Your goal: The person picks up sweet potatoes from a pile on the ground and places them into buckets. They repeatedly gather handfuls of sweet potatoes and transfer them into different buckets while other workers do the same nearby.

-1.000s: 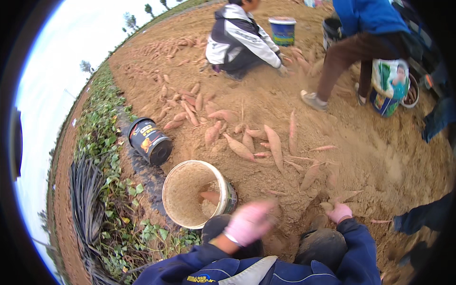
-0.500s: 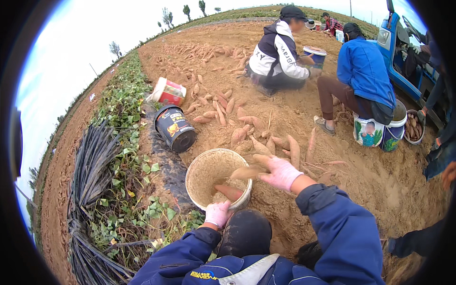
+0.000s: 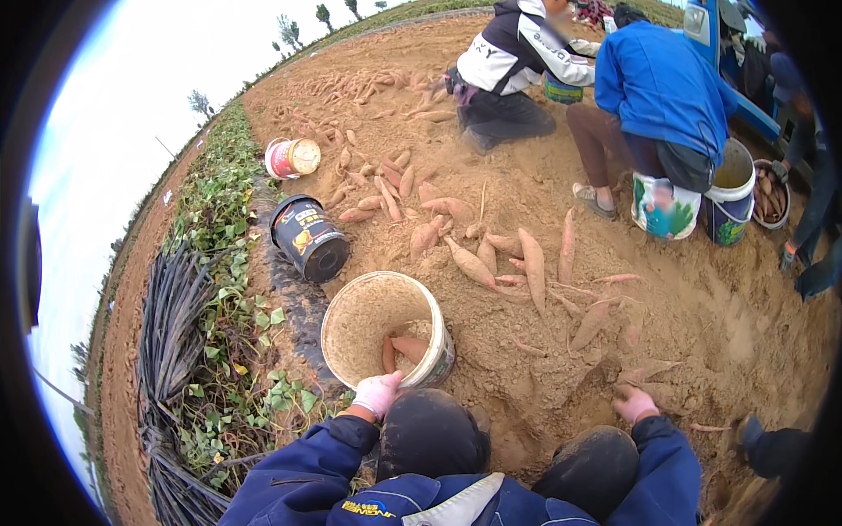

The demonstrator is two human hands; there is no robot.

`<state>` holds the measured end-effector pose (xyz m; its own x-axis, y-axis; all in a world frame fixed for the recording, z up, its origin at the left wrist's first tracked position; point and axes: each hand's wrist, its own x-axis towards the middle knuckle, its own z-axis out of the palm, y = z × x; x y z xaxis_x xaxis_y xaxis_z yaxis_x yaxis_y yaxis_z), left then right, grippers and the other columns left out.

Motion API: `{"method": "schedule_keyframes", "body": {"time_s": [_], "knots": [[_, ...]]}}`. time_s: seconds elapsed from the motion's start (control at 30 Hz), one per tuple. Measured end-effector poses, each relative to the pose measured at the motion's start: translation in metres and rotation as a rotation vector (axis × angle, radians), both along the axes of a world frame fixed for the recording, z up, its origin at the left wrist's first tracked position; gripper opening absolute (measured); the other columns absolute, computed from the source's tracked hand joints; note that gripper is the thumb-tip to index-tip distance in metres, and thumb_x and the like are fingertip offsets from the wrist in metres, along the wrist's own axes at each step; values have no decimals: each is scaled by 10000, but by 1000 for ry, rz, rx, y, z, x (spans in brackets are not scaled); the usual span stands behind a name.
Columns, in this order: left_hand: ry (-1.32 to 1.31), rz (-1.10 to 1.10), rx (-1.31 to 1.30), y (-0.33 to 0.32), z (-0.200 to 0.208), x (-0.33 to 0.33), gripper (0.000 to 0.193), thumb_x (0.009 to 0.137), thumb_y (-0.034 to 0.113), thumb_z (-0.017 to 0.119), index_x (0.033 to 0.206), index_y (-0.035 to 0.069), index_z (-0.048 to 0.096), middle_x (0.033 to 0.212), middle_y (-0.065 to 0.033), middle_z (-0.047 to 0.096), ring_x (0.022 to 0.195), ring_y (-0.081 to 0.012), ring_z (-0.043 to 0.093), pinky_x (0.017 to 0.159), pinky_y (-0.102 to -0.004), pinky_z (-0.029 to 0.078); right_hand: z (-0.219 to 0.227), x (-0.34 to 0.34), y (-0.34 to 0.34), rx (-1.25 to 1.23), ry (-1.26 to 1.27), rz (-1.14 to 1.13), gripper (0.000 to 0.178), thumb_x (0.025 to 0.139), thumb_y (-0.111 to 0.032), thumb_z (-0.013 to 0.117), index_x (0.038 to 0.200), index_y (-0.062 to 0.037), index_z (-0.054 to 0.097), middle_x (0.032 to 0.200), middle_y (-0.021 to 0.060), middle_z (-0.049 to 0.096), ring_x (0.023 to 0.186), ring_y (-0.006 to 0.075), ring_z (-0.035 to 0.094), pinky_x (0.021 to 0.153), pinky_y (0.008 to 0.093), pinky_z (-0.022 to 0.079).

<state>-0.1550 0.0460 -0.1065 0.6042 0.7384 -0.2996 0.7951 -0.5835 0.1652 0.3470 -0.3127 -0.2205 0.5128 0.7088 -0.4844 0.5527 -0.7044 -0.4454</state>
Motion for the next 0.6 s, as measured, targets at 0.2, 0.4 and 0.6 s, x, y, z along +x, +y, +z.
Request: {"method": "schedule_keyframes", "body": {"time_s": [0.2, 0.4, 0.6], "knots": [[17, 26, -81, -2, 17, 4, 355, 935, 437, 662, 1189, 190, 655, 998, -198, 742, 966, -415, 710, 832, -511, 554, -57, -40, -3, -181, -285, 158, 867, 745, -419, 807, 1530, -256, 480, 1545, 135, 497, 1374, 385, 489, 1115, 527, 426], [100, 59, -112, -3, 24, 10, 375, 932, 432, 660, 1225, 197, 655, 1027, -188, 745, 991, -403, 711, 855, -508, 552, -57, -44, 42, -330, -284, 122, 846, 689, -475, 834, 1448, -228, 556, 1379, 206, 604, 1284, 377, 565, 1015, 522, 473], [131, 85, -92, -8, 26, 14, 352, 942, 406, 651, 1238, 216, 670, 1047, -168, 746, 1004, -385, 712, 867, -501, 553, -101, -28, 33, -307, -280, 295, 606, 738, -460, 765, 1260, -184, 630, 1061, 138, 743, 1054, 336, 682, 898, 509, 500]]}}
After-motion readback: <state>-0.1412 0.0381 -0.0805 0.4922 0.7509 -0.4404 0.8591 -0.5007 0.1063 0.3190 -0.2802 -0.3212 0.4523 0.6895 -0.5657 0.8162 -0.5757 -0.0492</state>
